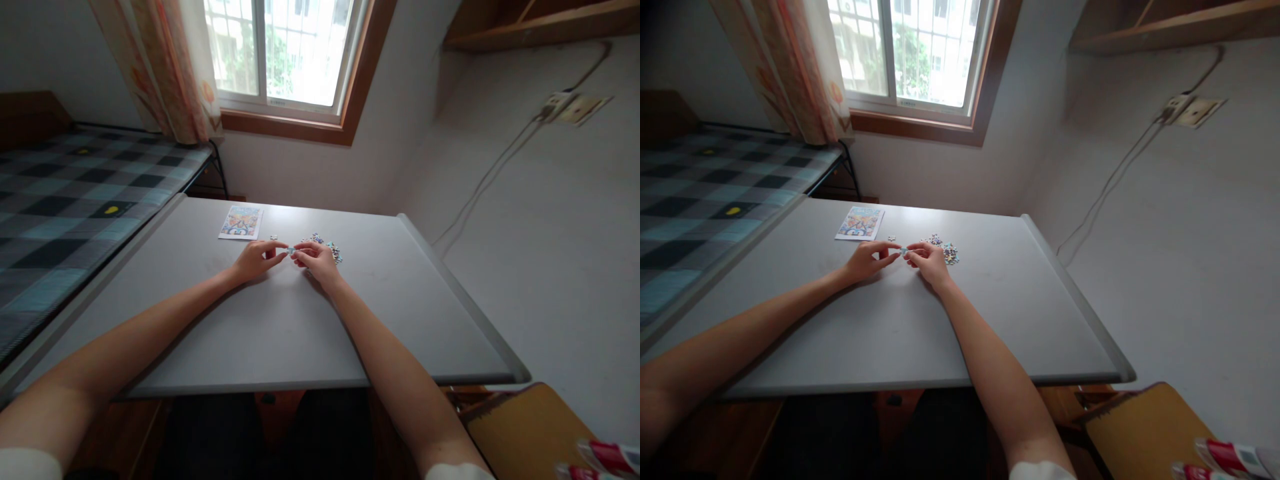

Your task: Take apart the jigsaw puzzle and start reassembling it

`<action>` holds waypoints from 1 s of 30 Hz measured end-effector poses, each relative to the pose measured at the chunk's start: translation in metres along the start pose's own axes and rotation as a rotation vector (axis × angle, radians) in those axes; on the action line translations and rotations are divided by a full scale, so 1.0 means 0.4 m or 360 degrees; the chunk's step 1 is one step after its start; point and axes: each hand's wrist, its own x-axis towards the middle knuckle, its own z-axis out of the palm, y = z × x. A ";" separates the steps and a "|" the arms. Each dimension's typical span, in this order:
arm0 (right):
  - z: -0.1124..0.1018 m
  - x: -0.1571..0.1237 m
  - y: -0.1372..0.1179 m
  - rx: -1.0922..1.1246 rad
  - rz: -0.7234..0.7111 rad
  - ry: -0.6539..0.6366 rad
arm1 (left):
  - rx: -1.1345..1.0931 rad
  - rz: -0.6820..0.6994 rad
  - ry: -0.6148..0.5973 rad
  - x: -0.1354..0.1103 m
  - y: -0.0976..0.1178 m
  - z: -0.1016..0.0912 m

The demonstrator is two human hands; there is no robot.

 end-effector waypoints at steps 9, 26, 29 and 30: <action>0.001 -0.001 -0.002 0.0027 -0.0003 0.0001 | 0.0007 0.0014 0.0007 0.000 -0.001 0.001; 0.001 -0.004 -0.006 0.0000 -0.0003 0.0005 | 0.0003 0.0002 -0.0005 -0.002 -0.006 0.003; 0.002 -0.004 -0.007 0.0006 -0.0001 0.0005 | 0.0005 -0.0003 -0.0011 -0.002 -0.005 0.003; 0.002 -0.004 -0.007 0.0006 0.0000 0.0004 | 0.0003 0.0000 -0.0012 -0.001 -0.005 0.002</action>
